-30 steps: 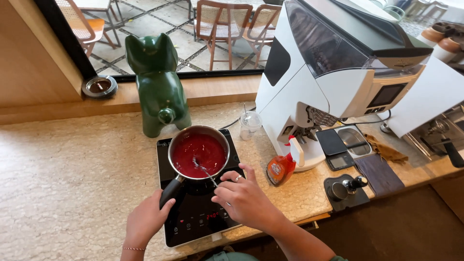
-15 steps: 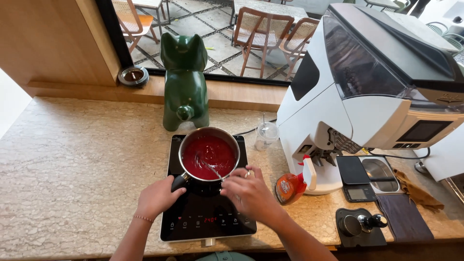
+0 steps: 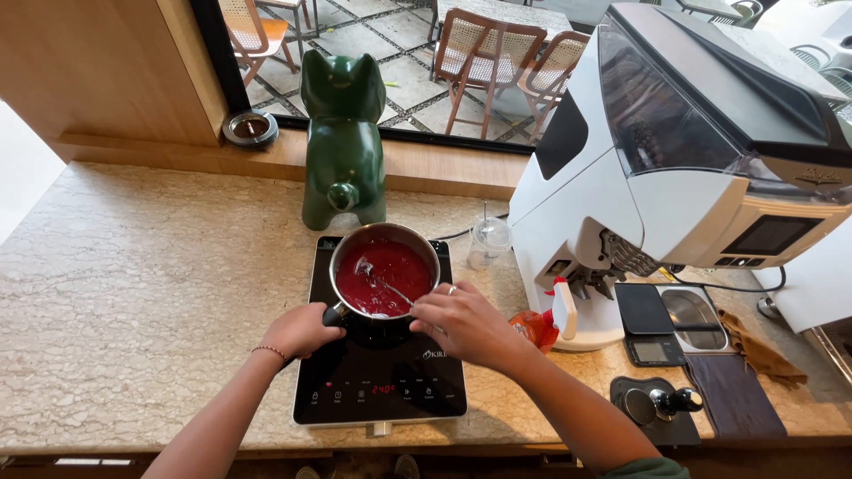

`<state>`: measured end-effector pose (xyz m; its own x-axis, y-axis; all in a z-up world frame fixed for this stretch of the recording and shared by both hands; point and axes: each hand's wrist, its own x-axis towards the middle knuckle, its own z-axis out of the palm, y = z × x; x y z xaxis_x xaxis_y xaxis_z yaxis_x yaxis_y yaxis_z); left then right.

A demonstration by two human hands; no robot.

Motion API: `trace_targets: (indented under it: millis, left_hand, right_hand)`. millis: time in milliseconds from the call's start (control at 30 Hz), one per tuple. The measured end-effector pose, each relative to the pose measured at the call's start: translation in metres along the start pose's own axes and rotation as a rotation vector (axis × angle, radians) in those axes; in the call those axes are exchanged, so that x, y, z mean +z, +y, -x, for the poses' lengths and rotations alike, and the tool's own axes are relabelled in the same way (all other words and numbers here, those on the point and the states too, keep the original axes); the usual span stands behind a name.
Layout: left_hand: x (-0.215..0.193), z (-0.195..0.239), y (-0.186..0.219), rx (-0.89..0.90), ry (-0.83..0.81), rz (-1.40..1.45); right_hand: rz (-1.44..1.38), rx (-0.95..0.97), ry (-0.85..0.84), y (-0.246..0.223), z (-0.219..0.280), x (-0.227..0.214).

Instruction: The person stirs a red sauce in a saucepan placed on an induction cooktop using a metal spoon. The person holds the saucepan handle with the left hand and stirs continuously with the right hand throughout the video.

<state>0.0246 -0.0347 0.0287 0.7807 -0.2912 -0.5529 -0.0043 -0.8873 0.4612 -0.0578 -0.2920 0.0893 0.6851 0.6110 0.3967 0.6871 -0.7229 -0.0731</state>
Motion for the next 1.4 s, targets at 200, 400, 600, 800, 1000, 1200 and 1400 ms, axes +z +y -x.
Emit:
trace_targets:
  millis: [200, 400, 600, 800, 1000, 1200, 1400]
  left_hand:
    - [0.037, -0.029, -0.016, -0.015, 0.322, -0.310]
    - [0.058, -0.057, -0.029, 0.075, 0.537, -0.381]
    - [0.052, -0.040, -0.017, 0.100, 0.581, -0.359]
    - [0.052, -0.026, -0.008, 0.089, 0.647, -0.313]
    - [0.058, -0.042, -0.013, 0.041, 0.641, -0.373]
    - [0.056, -0.025, -0.006, 0.022, 0.628, -0.393]
    - [0.055, -0.025, -0.006, 0.023, 0.637, -0.390]
  right_hand:
    - [0.086, 0.133, 0.119, 0.009, 0.029, 0.024]
    - [0.212, 0.114, 0.127, -0.049, 0.034, 0.046]
    - [0.112, 0.013, 0.111, -0.010, 0.007, 0.053]
    - [0.176, -0.021, 0.075, 0.012, 0.050, 0.036]
    - [0.157, -0.108, 0.004, -0.023, 0.036, 0.038]
    - [0.111, 0.092, -0.066, 0.016, 0.028, 0.043]
    - [0.114, 0.044, -0.105, -0.022, 0.034, 0.022]
